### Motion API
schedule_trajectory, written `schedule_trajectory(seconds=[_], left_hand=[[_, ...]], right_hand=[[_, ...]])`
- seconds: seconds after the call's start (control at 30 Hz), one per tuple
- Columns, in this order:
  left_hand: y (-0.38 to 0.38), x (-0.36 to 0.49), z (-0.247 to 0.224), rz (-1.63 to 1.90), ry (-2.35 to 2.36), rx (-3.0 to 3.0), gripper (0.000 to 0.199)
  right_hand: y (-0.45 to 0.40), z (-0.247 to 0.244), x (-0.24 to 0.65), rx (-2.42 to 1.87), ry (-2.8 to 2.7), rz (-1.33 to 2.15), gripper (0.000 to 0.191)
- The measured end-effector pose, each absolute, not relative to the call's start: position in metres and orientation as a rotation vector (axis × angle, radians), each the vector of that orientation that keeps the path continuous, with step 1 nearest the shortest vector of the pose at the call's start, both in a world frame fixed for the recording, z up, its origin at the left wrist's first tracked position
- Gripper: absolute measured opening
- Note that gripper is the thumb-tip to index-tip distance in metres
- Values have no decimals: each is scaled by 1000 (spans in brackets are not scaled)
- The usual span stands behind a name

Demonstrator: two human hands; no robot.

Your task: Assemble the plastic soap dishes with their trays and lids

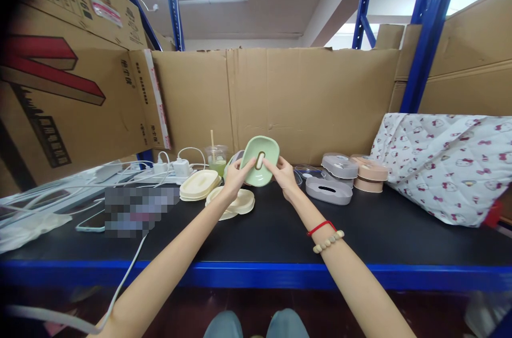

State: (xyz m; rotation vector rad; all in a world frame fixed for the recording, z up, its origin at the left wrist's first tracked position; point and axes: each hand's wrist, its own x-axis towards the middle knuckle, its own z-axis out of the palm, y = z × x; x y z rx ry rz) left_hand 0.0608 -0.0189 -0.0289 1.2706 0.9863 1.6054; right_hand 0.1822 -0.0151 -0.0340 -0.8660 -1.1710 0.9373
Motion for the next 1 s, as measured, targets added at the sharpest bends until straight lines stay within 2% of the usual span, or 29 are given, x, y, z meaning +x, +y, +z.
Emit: schedule_trajectory(seconds=[0.2, 0.33, 0.4, 0.5, 0.57, 0.87, 1.0], left_hand=[[-19, 56, -26, 1429, 983, 1218, 21], [-14, 54, -26, 1505, 1005, 1082, 18], [-12, 53, -26, 1556, 990, 954, 16], [-11, 52, -23, 1604, 887, 784, 7], [-12, 50, -21, 1604, 786, 719, 3], [-20, 50, -17, 1365, 646, 738, 19], [-20, 51, -18, 1354, 639, 749, 20]], right_hand=[[-13, -36, 184, -911, -1160, 991, 39], [-9, -36, 187, -1029, -1247, 1004, 39], [-4, -38, 195, -1151, -1293, 877, 41], [4, -47, 214, -1468, -1521, 378, 29], [7, -54, 226, -1649, -1723, 103, 31], [-2, -51, 227, -1773, -1933, 11, 34], [-3, -49, 225, -1594, -1769, -167, 32]])
